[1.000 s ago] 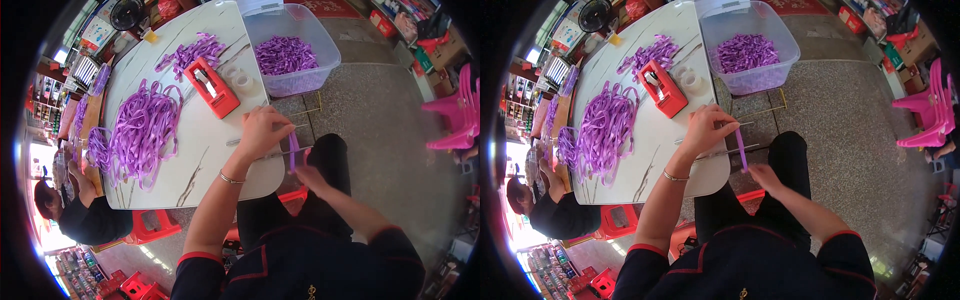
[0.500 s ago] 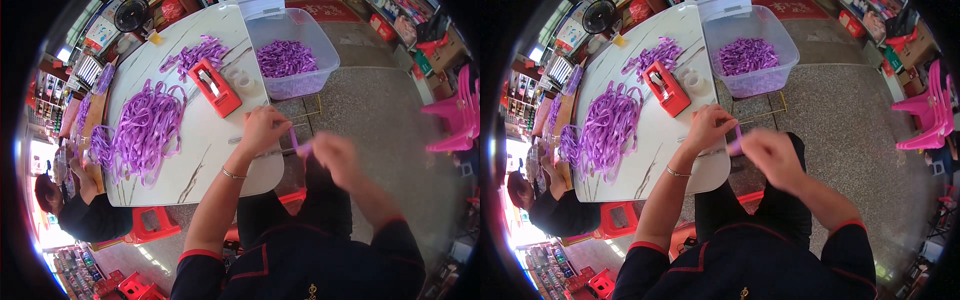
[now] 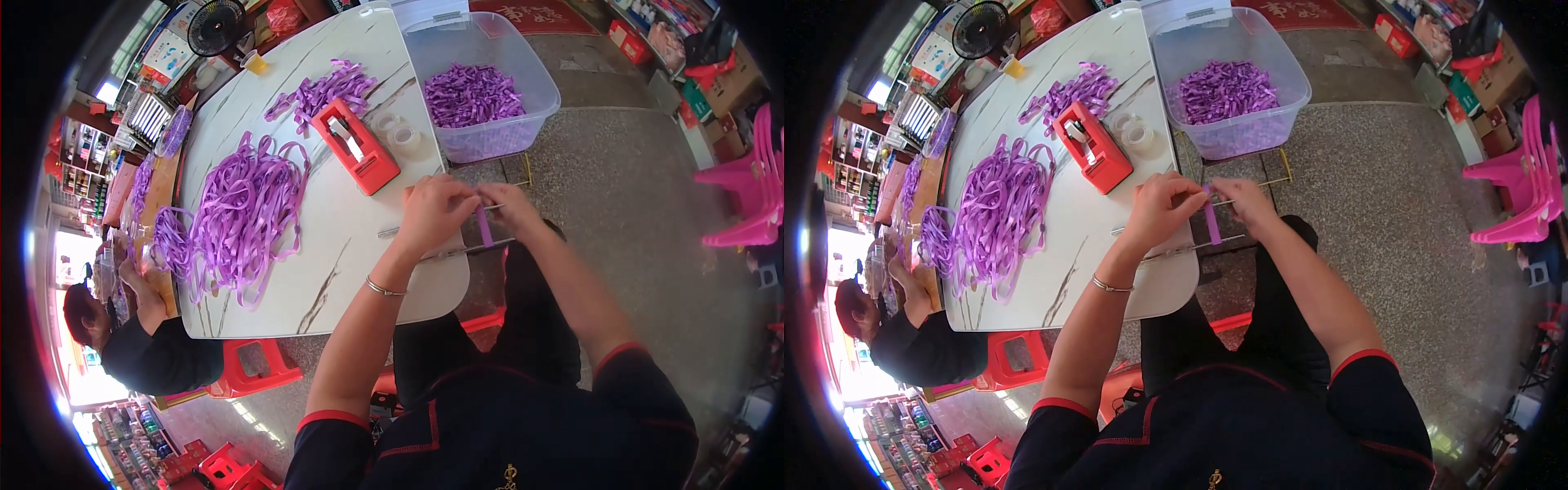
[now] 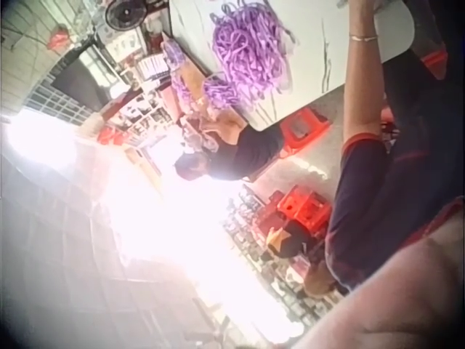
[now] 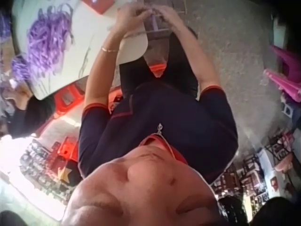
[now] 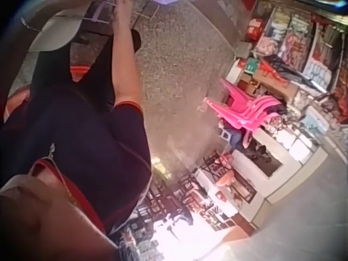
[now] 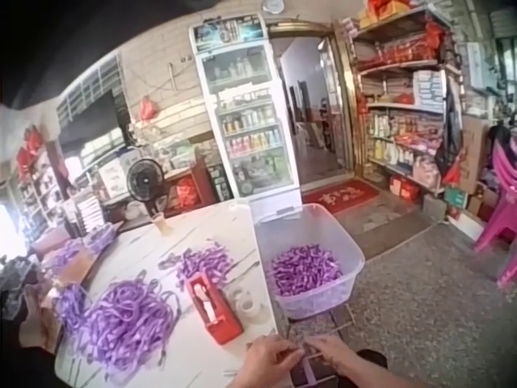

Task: Bundling purple plastic strips using a metal rod jig on a table.

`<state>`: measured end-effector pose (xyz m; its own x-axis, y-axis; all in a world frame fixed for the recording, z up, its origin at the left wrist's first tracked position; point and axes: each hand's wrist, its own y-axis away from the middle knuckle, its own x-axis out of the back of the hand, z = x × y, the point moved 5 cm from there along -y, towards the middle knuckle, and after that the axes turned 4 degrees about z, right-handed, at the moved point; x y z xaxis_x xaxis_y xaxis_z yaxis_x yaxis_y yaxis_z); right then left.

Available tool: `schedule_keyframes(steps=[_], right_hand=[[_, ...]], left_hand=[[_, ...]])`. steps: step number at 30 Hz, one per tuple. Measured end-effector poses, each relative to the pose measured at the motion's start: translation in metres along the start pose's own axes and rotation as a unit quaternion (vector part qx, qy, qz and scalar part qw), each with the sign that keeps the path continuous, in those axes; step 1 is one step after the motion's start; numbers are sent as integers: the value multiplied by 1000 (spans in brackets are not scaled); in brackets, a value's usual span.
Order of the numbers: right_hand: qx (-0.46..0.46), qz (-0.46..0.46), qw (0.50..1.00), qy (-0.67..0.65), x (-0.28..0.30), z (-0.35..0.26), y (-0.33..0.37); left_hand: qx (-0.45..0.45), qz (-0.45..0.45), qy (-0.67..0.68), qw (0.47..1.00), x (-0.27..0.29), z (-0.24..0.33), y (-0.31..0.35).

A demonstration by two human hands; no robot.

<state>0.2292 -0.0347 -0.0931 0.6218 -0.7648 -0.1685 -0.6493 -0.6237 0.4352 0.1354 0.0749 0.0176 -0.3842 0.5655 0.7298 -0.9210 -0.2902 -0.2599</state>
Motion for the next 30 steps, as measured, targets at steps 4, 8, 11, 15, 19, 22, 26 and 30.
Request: schedule_keyframes(steps=[4,8,11,15,19,22,26,30], right_hand=[[32,26,999,-29,-2,29,51],[66,5,996,-54,-10,26,95],[83,6,993,-87,-11,28,100],[43,23,986,-162,-13,28,102],[34,20,987,-156,-15,23,108],[31,13,987,-159,-16,21,109],[32,7,992,-120,-19,14,113],[28,1,997,-78,-16,13,117]], left_hand=[[-3,-34,-37,999,0,3,1],[2,-41,-54,998,0,5,0],[3,-44,-63,997,-2,4,-1],[7,-52,-65,997,-3,4,-1],[24,-82,-67,994,-1,8,-1],[-6,-10,-70,997,0,9,5],[0,116,74,990,10,24,37],[187,20,375,908,1,41,83]])
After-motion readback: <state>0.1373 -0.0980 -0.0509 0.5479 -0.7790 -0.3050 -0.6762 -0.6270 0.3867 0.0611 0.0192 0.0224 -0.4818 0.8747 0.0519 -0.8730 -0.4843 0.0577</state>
